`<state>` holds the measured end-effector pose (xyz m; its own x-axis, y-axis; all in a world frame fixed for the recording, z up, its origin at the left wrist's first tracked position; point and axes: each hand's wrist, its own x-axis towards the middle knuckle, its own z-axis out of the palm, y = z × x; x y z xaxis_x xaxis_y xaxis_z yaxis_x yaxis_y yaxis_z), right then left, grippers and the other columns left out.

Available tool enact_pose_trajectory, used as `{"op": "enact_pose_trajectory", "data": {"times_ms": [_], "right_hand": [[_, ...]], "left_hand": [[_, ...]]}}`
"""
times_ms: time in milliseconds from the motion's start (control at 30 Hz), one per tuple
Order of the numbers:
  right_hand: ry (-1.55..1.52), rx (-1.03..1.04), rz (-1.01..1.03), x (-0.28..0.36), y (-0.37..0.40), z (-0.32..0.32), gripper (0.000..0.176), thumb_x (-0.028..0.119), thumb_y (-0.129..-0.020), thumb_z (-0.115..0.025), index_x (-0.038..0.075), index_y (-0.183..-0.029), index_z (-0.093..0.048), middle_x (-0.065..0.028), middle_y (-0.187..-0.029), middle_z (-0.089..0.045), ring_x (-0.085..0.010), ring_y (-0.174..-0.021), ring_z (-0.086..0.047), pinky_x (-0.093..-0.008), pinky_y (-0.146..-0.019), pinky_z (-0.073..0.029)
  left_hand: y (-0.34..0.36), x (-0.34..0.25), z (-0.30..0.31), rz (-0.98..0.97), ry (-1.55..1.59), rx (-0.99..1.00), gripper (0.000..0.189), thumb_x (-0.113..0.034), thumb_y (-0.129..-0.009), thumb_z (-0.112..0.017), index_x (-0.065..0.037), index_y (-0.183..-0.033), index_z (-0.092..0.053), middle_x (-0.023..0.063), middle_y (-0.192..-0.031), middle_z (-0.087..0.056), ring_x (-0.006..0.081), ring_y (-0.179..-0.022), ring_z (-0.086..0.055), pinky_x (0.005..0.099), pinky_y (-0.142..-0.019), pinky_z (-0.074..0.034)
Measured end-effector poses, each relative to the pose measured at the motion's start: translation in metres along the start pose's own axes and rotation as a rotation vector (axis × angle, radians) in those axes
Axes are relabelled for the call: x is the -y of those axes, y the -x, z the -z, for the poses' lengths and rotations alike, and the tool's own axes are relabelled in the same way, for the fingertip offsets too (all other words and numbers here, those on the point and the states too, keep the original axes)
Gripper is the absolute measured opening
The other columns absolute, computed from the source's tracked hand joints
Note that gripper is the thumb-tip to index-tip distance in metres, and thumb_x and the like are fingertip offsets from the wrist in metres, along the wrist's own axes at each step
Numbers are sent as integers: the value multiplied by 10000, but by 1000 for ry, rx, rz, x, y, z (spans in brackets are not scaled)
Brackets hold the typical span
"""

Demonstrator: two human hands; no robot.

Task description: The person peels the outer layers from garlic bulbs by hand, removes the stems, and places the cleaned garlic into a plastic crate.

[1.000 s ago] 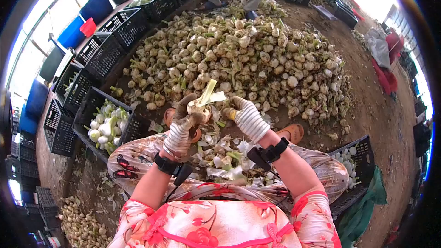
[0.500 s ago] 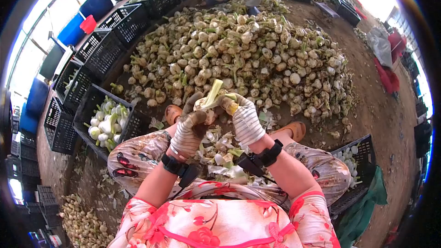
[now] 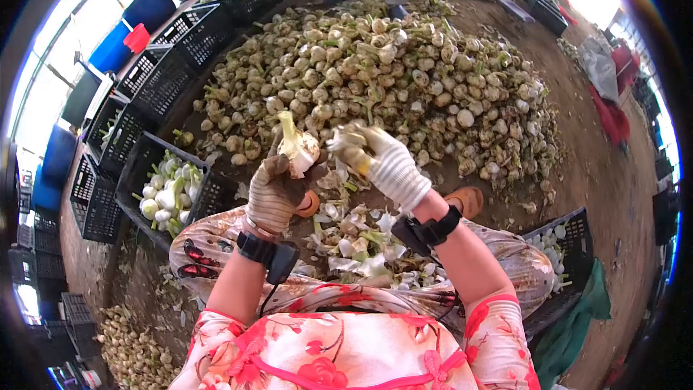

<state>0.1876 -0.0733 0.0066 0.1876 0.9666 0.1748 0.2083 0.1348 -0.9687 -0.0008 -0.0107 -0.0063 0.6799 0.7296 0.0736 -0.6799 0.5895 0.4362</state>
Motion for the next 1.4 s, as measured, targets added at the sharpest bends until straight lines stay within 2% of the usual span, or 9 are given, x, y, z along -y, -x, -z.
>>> {"op": "enact_pose_trajectory", "data": {"times_ms": [100,367,500,700,800,1033,1233,1267,1400], "right_hand": [[236,25,151,39,-8,-8,319,216,-751,-646,18,-993,-581,-89,-815,-585,-114,-736,-526,-260,-663,-442],[-48,152,135,23,-10,-11,159,33,-773,-577,4,-928,-593,-47,-761,-585,-74,-702,-513,-230,-622,-440],[-172,192,93,20,-6,-11,146,38,-798,-555,-2,-933,-592,-14,-780,-584,-63,-707,-493,-218,-625,-431],[-141,109,-93,17,-6,-9,137,65,-813,-561,-1,-930,-587,5,-807,-585,-51,-716,-482,-208,-628,-425],[-425,-31,-289,8,-10,-5,137,92,-802,-587,5,-908,-590,6,-842,-591,-53,-730,-498,-205,-645,-430],[123,-4,35,23,6,-18,179,1,-705,-642,1,-875,-589,-72,-818,-559,-119,-762,-526,-244,-669,-443],[-430,78,-8,2,13,-14,191,-45,-749,-579,-7,-936,-565,-36,-863,-542,-98,-765,-516,-219,-659,-435],[-304,66,79,6,13,-15,182,-28,-779,-556,-2,-959,-560,-25,-852,-555,-91,-748,-531,-216,-644,-448],[-645,-140,-148,8,16,-22,101,42,-820,-536,21,-912,-573,-45,-752,-588,-95,-628,-559,-223,-545,-479]], "left_hand": [[0,15,-6,27,-145,-8,560,-161,-799,-538,-87,-1296,-292,149,-1183,-470,308,-1023,-515,406,-799,-490],[3,27,6,202,-43,-22,563,-250,-769,-600,-44,-1239,-367,111,-1145,-502,223,-987,-529,362,-843,-446],[8,33,23,290,11,-49,564,-349,-771,-573,-27,-1204,-409,130,-1099,-527,279,-937,-543,349,-710,-471],[10,34,28,340,127,-53,535,-345,-755,-587,-23,-1159,-448,119,-1059,-547,280,-907,-546,361,-720,-454],[8,34,27,294,78,-37,536,-339,-747,-597,-23,-1154,-452,112,-1060,-549,276,-906,-547,359,-719,-455],[3,38,16,116,-212,-173,602,-206,-741,-613,-26,-1249,-345,104,-1127,-519,232,-1008,-528,355,-802,-477],[9,32,13,103,-311,-98,676,-147,-718,-651,-55,-1281,-288,110,-1168,-487,228,-997,-540,340,-754,-504],[10,30,13,140,-272,-100,692,-144,-706,-672,-73,-1282,-295,100,-1181,-475,224,-1021,-521,338,-780,-493],[11,25,14,179,-200,-66,703,-146,-684,-711,-113,-1272,-327,76,-1199,-460,216,-1061,-488,340,-820,-479]]}}
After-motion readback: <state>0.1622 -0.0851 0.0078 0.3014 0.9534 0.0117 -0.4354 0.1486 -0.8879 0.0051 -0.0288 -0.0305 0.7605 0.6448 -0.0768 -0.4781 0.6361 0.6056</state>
